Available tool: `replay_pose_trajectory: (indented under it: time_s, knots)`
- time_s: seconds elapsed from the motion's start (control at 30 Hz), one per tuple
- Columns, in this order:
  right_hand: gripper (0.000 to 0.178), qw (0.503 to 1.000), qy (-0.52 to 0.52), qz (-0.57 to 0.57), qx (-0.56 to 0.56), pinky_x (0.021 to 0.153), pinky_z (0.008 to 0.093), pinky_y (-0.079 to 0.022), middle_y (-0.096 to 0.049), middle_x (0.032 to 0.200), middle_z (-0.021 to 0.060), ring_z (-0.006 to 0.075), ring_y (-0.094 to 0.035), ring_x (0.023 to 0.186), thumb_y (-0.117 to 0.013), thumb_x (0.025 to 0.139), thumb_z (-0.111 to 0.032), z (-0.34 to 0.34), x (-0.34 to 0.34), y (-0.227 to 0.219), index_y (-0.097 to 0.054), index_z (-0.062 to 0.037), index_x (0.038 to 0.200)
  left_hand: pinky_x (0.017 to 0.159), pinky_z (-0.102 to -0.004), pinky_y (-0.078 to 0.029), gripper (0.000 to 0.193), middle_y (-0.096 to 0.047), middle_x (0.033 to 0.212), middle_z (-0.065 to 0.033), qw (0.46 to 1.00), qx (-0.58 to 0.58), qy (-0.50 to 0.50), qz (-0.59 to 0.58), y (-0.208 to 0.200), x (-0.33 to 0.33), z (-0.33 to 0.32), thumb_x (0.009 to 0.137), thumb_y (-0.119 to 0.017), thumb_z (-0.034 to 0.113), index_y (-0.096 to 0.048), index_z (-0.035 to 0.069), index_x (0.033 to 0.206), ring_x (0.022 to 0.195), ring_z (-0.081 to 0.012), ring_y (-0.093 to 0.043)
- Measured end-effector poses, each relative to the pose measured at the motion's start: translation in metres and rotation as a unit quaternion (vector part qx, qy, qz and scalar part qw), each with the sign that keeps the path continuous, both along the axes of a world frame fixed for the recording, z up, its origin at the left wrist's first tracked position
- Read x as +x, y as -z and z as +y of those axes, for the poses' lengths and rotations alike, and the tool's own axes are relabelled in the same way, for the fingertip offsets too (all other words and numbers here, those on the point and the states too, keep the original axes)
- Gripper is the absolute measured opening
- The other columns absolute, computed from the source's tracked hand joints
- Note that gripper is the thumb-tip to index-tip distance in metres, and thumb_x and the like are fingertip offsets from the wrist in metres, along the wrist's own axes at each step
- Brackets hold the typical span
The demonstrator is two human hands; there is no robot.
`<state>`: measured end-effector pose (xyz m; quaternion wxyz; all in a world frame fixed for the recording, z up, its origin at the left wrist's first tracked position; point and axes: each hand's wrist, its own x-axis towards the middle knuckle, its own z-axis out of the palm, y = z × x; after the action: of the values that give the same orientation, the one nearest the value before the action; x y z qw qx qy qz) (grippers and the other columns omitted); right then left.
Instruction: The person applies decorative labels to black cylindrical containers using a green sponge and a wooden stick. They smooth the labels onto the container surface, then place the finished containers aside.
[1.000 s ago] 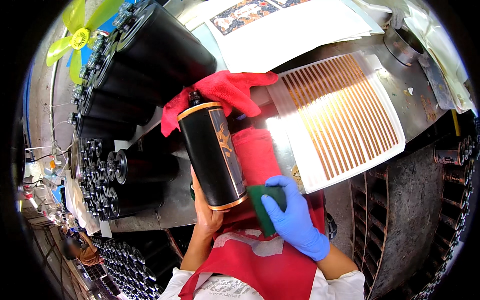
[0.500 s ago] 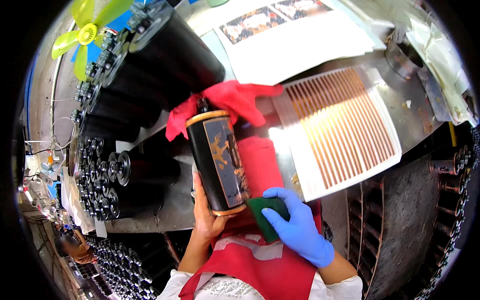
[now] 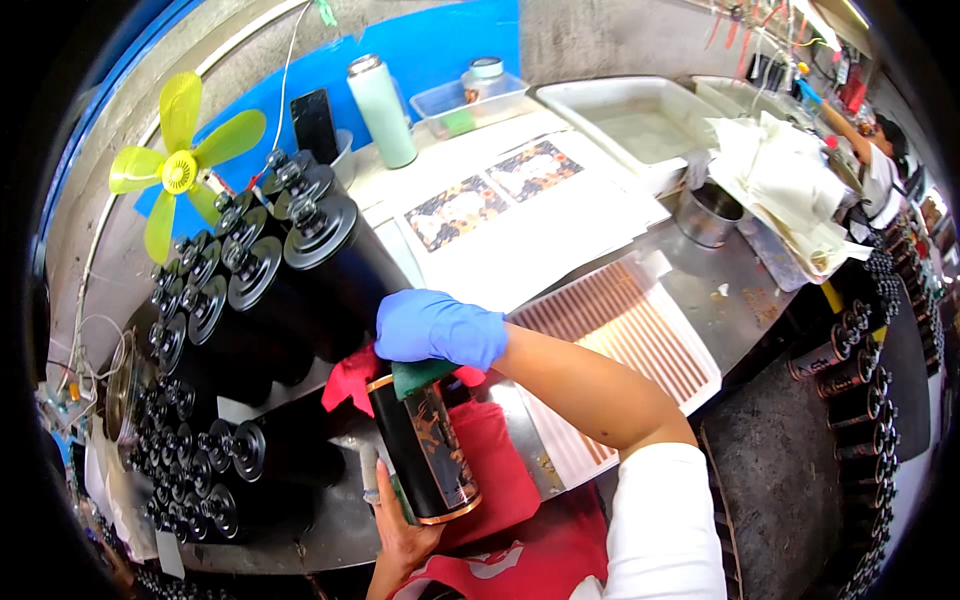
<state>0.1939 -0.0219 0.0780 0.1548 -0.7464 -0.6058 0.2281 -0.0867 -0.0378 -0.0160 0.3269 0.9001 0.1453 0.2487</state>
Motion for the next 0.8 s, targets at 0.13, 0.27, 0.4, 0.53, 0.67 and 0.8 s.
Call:
replay_pose_trajectory:
  time_s: [0.13,0.27,0.4,0.53,0.67,0.8]
  knots:
    - [0.033,0.997,0.018,0.077,-0.005,0.077,0.0357,-0.048,-0.066,0.087,0.0139,0.0282,-0.062,0.084,-0.059,0.078,-0.035,-0.031,0.002,-0.026,-0.068,-0.0057,0.092,0.095,-0.0443,-0.037,0.109,-0.047,0.121,-0.0271,0.998,0.062,-0.010,-0.026,0.000,0.006,-0.004,0.059,-0.086,0.024,-0.019,-0.011,0.137,0.110,-0.0430,-0.048]
    - [0.032,0.984,0.055,0.147,0.087,0.065,0.0341,-0.047,-0.064,0.073,0.0140,0.0258,-0.061,0.067,-0.063,0.077,-0.036,-0.099,-0.010,-0.045,-0.067,-0.0042,0.084,0.101,-0.0446,-0.031,0.089,-0.025,0.140,-0.0336,0.996,0.066,0.013,-0.050,0.008,-0.008,-0.008,0.071,-0.075,0.019,-0.022,-0.004,0.139,0.125,-0.0452,-0.036]
    - [0.028,0.944,0.244,0.136,0.178,0.060,0.0327,-0.045,-0.061,0.067,0.0109,0.0226,-0.058,0.061,-0.065,0.079,-0.034,-0.212,-0.068,-0.073,-0.064,-0.0058,0.077,0.105,-0.0468,-0.026,0.091,-0.023,0.141,-0.0318,0.985,0.118,0.106,-0.068,-0.013,0.009,-0.008,0.069,-0.076,0.019,-0.023,-0.003,0.139,0.131,-0.0457,-0.026]
    - [0.019,0.869,0.431,0.069,0.232,0.064,0.0295,-0.049,-0.065,0.073,0.0096,0.0193,-0.063,0.065,-0.066,0.078,-0.025,-0.334,-0.110,-0.091,-0.068,-0.0065,0.082,0.104,-0.0456,-0.029,0.092,-0.026,0.141,-0.0292,0.979,0.108,0.165,-0.049,-0.049,0.029,-0.008,0.067,-0.080,0.027,-0.029,-0.002,0.138,0.130,-0.0440,-0.028]
    - [0.017,0.727,0.651,-0.070,0.208,0.059,0.0270,-0.048,-0.062,0.067,0.0091,0.0135,-0.058,0.057,-0.066,0.076,-0.020,-0.447,-0.105,-0.097,-0.066,-0.0032,0.078,0.104,-0.0427,-0.030,0.065,-0.041,0.134,-0.0224,0.976,0.162,0.087,-0.121,-0.075,0.064,0.014,0.079,-0.068,0.016,-0.038,-0.003,0.134,0.126,-0.0362,-0.037]
    - [0.026,0.606,0.744,-0.278,0.042,0.069,0.0369,-0.050,-0.066,0.076,0.0108,0.0293,-0.064,0.073,-0.062,0.076,-0.036,-0.565,-0.063,-0.065,-0.069,-0.0104,0.077,0.092,-0.0399,-0.039,0.049,-0.048,0.128,-0.0200,0.951,0.234,-0.031,-0.198,-0.131,0.126,0.036,0.088,-0.059,0.011,-0.042,0.003,0.133,0.109,-0.0322,-0.049]
